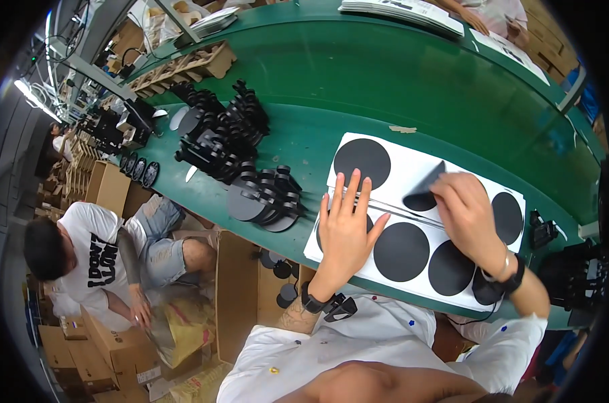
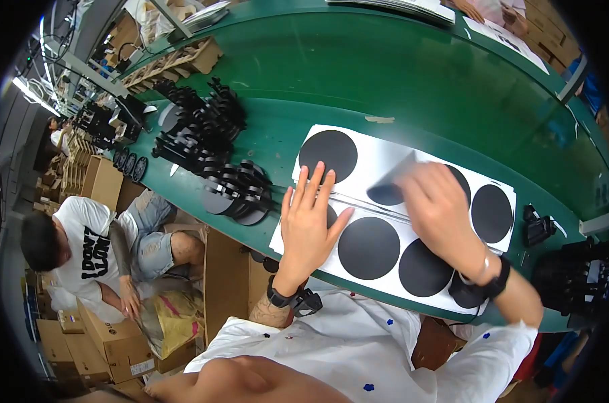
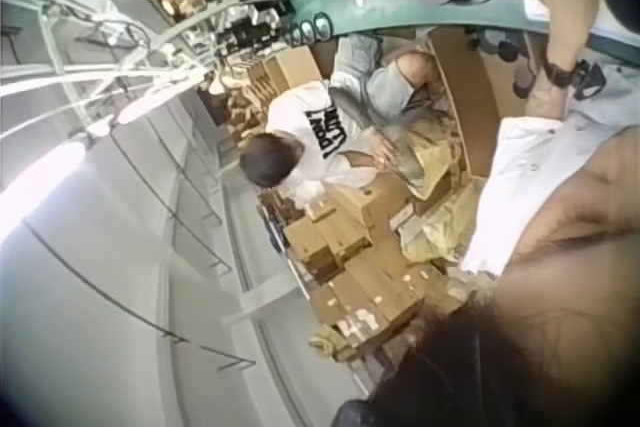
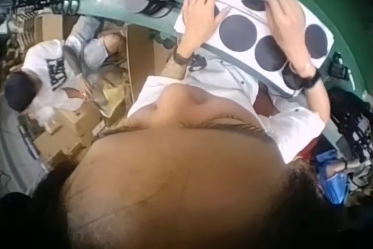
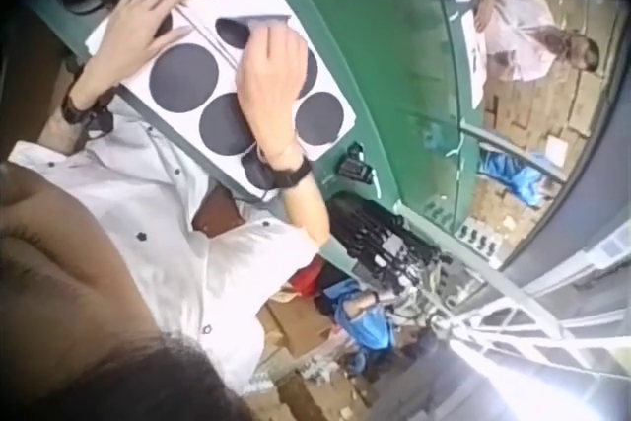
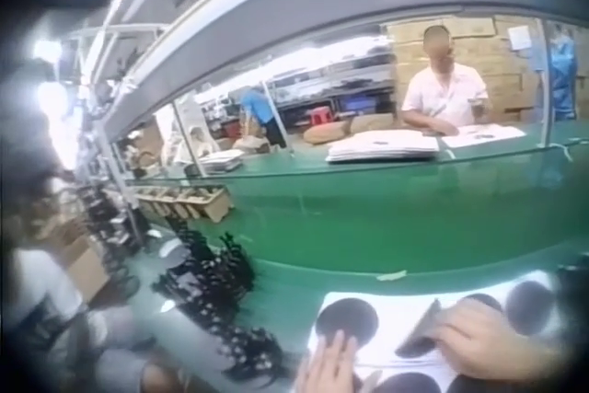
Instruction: The person peels a black circular sticker from a sheet by hand and presses it onto the flat surface of a black plastic stand. This process is repeated for several components, which are then placed into a cardboard tray.
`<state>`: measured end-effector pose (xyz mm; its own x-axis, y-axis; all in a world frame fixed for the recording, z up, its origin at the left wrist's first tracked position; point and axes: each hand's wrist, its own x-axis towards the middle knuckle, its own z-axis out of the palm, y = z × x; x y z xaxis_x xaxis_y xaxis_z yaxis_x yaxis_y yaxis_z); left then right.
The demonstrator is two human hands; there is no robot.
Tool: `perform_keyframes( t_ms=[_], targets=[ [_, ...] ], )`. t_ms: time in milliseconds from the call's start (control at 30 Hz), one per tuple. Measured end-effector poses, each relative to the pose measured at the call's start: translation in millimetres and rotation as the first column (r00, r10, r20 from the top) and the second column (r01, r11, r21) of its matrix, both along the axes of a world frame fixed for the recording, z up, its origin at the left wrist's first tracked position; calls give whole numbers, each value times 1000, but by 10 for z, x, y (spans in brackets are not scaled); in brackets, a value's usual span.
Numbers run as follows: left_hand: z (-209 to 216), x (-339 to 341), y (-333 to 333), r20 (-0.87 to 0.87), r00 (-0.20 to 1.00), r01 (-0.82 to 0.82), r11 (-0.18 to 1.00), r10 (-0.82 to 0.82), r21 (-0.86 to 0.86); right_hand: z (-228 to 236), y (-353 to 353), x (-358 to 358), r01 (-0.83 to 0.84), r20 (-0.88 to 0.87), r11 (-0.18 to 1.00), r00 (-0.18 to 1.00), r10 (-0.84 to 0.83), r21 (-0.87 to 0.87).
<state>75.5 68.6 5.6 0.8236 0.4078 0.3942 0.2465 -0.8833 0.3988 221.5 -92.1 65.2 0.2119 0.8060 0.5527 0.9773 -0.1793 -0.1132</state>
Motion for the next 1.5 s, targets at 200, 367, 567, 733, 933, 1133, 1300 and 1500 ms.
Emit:
perform_keyframes(
  t_ms=[200,367,567,733,933,1133,1300,1500],
  targets=[
    [43,-120,204,227,957,232,948,-182,-220,12,-937,-387,249,-108,939,967,-229,238],
    [-110,-839,850,639,450,-233,773,624,-590,-227,-1427,-763,500,-421,732,851,-315,463],
    [-135,-1000,1780,-10,956,-292,948,293,-128,-403,-1310,-823,559,-707,606,707,8,565],
    [-114,-1050,1924,-184,982,-75,987,48,-144,-465,-982,-980,385,-744,753,638,201,533],
    [-115,-1184,1812,-28,993,-122,968,119,-220,-529,-739,-1107,284,-786,772,465,407,568],
    [280,-1392,778,680,714,506,550,164,-664,-481,-561,-1188,314,-797,740,106,595,595],
    [493,-1072,-322,746,636,769,-75,200,-635,-297,-265,-1368,228,-738,751,-157,656,619],
    [379,-854,-586,674,710,694,-37,203,-719,-232,-264,-1471,322,-707,744,-247,663,585]
  ],
)
